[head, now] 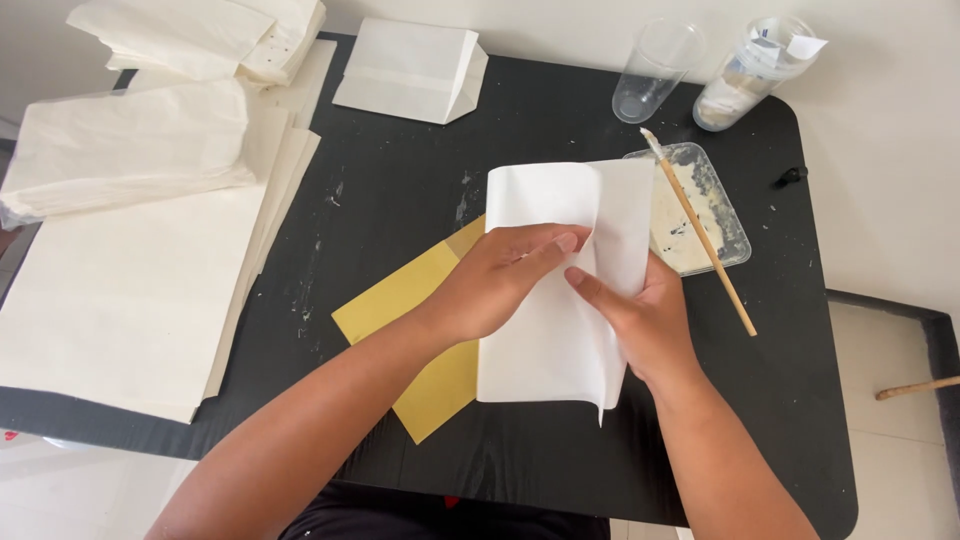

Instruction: The person applies glue to the edges of a folded white paper box using a brush, then folds and presses the flaps to seal the box. They place the finished box aside and begin folding a new sheet of white paper over a yellow template.

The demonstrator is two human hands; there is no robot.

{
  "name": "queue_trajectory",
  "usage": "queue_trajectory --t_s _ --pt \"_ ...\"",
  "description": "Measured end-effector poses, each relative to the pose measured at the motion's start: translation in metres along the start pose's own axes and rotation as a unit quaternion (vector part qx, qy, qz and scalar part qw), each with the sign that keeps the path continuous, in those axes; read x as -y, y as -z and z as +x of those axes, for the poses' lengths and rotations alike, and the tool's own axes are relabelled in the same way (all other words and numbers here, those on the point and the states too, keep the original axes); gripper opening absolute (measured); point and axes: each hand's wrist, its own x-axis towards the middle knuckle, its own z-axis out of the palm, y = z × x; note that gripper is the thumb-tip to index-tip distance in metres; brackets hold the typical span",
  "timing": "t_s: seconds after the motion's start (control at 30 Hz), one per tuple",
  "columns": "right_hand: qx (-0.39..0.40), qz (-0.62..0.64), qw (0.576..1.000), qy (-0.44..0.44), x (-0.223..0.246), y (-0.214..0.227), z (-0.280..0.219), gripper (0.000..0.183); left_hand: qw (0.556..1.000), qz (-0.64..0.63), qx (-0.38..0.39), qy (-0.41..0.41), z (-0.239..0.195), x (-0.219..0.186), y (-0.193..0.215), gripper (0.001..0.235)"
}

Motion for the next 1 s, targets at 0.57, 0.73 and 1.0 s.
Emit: queue_trajectory --t_s 0.57,0.73,1.0 --pt "0.019 -0.022 0.999 0.020 -0.022 0.040 0.024 0.048 0.990 0.066 0.104 -0.072 0.035 0.022 0.010 0.067" --pt "-0.039 -0.020 0.999 0.026 -0.031 0.058 0.036 0.034 0.988 0.055 0.104 -0.095 0.055 0.032 0.013 0.070" --pt "-0.218 0.005 0.973 0.074 -0.030 0.136 0.058 0.025 0.988 -0.004 -0.094 -0.123 0.095 0.088 0.042 0.032"
